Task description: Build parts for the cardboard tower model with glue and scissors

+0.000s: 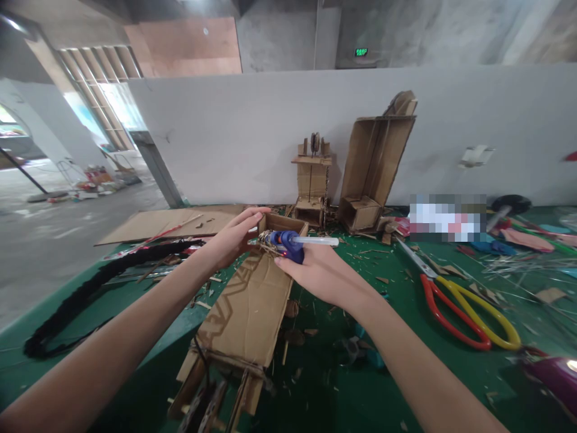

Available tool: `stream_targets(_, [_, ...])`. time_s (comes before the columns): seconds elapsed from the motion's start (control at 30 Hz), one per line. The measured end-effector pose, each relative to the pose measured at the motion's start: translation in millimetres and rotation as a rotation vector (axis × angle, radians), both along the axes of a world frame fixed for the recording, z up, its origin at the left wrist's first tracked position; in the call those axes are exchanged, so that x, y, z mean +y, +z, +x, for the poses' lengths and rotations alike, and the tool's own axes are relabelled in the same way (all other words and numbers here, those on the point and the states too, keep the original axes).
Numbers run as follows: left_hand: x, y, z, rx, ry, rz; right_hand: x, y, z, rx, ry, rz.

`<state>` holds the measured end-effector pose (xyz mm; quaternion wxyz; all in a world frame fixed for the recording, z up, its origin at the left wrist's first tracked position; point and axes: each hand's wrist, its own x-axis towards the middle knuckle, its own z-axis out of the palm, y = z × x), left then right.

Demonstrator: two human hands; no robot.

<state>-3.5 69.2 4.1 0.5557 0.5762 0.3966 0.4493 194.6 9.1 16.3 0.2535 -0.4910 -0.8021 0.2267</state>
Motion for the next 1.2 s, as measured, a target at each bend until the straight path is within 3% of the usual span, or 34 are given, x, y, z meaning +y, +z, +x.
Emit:
stream_targets(0.7, [1.4, -0.9, -0.6, 0.001, -0.007, 0.002, -6.3, 3.1, 1.7, -0.078, -0.055, 0.022])
stream_targets(0.9, [6.6, -5.7, -2.3, 0.018, 0.014, 0.007, -16.4, 5.0, 26.8, 0.096, -0.072, -0.067])
stream_targets(1.2, [4.8, -4.4, -1.4, 0.04, 0.029, -0.004, -39.0, -10.8, 64.4, 0.15, -0.211, -0.234])
